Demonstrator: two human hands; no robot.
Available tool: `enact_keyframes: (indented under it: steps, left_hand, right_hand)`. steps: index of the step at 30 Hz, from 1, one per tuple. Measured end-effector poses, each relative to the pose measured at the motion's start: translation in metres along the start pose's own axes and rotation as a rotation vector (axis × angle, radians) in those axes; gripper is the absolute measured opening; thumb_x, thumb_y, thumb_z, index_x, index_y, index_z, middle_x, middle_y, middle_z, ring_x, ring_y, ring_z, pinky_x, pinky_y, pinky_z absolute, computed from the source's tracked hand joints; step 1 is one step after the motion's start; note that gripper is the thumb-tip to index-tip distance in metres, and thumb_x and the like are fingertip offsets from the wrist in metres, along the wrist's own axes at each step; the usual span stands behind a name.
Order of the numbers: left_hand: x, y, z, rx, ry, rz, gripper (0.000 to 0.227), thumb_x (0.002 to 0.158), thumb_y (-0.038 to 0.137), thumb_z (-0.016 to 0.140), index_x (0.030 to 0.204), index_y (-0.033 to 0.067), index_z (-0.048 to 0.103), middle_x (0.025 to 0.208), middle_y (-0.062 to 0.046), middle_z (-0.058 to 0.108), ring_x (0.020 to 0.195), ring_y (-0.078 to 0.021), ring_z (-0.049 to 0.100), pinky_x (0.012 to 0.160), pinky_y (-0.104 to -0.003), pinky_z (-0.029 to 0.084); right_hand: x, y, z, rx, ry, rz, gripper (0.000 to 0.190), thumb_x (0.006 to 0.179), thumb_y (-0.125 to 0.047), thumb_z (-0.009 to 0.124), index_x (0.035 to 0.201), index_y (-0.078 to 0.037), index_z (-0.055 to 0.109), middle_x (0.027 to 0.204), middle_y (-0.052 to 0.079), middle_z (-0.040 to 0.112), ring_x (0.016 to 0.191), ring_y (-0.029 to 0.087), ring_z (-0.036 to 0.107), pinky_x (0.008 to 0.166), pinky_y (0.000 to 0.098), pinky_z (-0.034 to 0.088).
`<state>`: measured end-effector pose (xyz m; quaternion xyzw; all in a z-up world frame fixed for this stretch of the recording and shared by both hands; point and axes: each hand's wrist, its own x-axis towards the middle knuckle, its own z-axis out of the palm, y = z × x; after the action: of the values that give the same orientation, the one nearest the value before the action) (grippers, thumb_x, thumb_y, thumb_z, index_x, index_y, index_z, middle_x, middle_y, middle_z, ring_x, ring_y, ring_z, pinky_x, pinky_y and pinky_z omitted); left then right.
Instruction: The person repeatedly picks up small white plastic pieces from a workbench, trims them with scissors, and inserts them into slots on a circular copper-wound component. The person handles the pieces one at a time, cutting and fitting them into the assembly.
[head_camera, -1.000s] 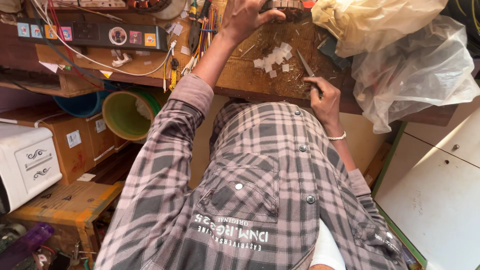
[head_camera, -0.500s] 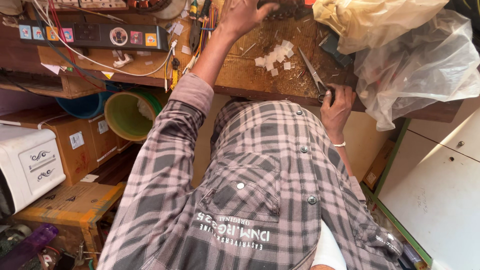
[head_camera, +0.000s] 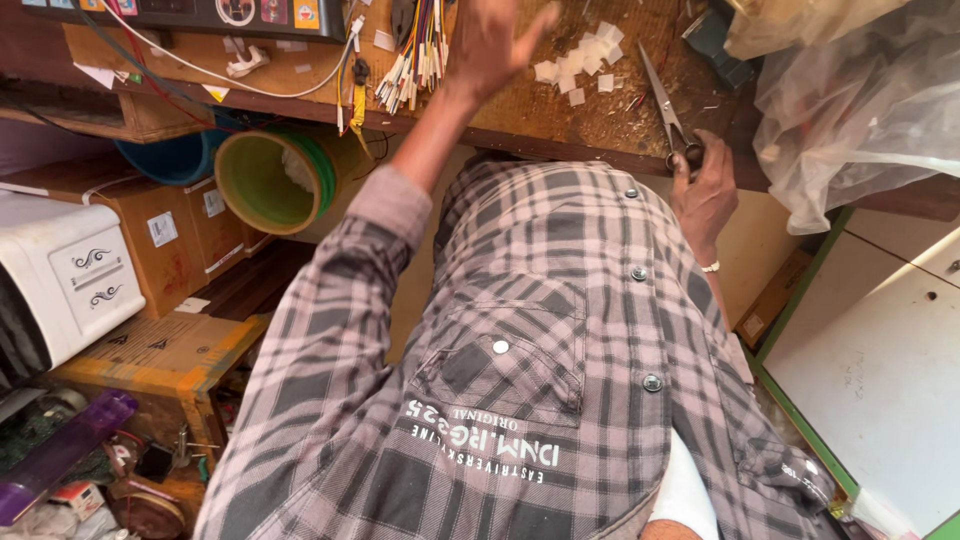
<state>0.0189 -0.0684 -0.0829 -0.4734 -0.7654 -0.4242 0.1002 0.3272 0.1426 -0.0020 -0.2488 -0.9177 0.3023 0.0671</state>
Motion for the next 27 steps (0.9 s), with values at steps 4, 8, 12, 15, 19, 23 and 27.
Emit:
enact_keyframes:
  steps: [4, 8, 12, 15, 19, 23, 27]
  left_hand:
    - [-0.038, 0.029, -0.018, 0.174, -0.384, -0.168, 0.036, 0.108, 0.037, 0.066, 0.136, 0.0142, 0.066, 0.137, -0.013, 0.059, 0.113, -0.0266, 0.056, 0.095, -0.039, 0.048]
    - [-0.07, 0.027, -0.003, 0.322, -0.352, 0.006, 0.05, 0.105, 0.053, 0.065, 0.142, 0.0199, 0.063, 0.147, -0.012, 0.047, 0.124, -0.0292, 0.046, 0.095, -0.042, 0.043]
    - [-0.095, 0.023, -0.011, 0.392, -0.367, -0.142, 0.052, 0.106, 0.055, 0.064, 0.145, 0.0197, 0.059, 0.153, -0.009, 0.044, 0.132, -0.0267, 0.042, 0.105, -0.043, 0.039]
    - [-0.114, 0.032, -0.037, 0.461, -0.403, -0.229, 0.057, 0.105, 0.054, 0.064, 0.15, 0.0205, 0.054, 0.155, -0.008, 0.043, 0.134, -0.0265, 0.042, 0.106, -0.043, 0.038]
    - [-0.121, 0.048, -0.056, 0.435, -0.36, -0.23, 0.066, 0.101, 0.06, 0.063, 0.152, 0.0203, 0.051, 0.149, -0.009, 0.044, 0.13, -0.0295, 0.043, 0.103, -0.044, 0.038]
    - [-0.103, 0.045, -0.04, 0.472, -0.334, -0.234, 0.07, 0.098, 0.065, 0.063, 0.154, 0.0257, 0.049, 0.133, -0.012, 0.047, 0.115, -0.0283, 0.045, 0.09, -0.046, 0.037]
    - [-0.099, 0.042, -0.019, 0.538, -0.336, -0.205, 0.068, 0.101, 0.063, 0.064, 0.159, 0.0348, 0.042, 0.136, -0.007, 0.046, 0.119, -0.0252, 0.044, 0.095, -0.044, 0.037]
  right_hand:
    - [-0.002, 0.008, 0.005, -0.068, 0.018, 0.035, 0.037, 0.105, -0.012, 0.071, 0.138, -0.005, 0.058, 0.107, 0.017, 0.07, 0.085, 0.029, 0.073, 0.069, 0.0406, 0.057]
    - [-0.006, 0.011, 0.007, -0.074, -0.053, 0.096, 0.041, 0.104, -0.01, 0.071, 0.142, -0.006, 0.056, 0.104, 0.016, 0.071, 0.08, 0.028, 0.073, 0.066, 0.0411, 0.056]
    - [-0.009, 0.009, 0.001, -0.132, -0.006, 0.042, 0.044, 0.102, -0.009, 0.075, 0.142, -0.009, 0.057, 0.108, 0.016, 0.071, 0.088, 0.031, 0.074, 0.071, 0.0426, 0.056]
    - [-0.017, 0.004, 0.001, -0.155, -0.008, 0.129, 0.05, 0.096, -0.008, 0.077, 0.141, -0.012, 0.057, 0.108, 0.016, 0.072, 0.09, 0.034, 0.074, 0.071, 0.0457, 0.055]
    - [-0.028, 0.0, -0.004, -0.232, -0.051, 0.215, 0.058, 0.096, -0.01, 0.078, 0.147, -0.017, 0.052, 0.101, 0.021, 0.072, 0.088, 0.04, 0.071, 0.071, 0.0501, 0.052]
    - [-0.028, 0.0, -0.001, -0.291, -0.264, 0.447, 0.072, 0.099, -0.021, 0.076, 0.16, -0.027, 0.038, 0.083, 0.023, 0.071, 0.079, 0.042, 0.07, 0.074, 0.0545, 0.049]
    - [-0.027, 0.009, 0.006, -0.288, -0.325, 0.528, 0.086, 0.097, -0.024, 0.075, 0.166, -0.032, 0.025, 0.085, 0.025, 0.07, 0.08, 0.042, 0.07, 0.073, 0.0545, 0.052]
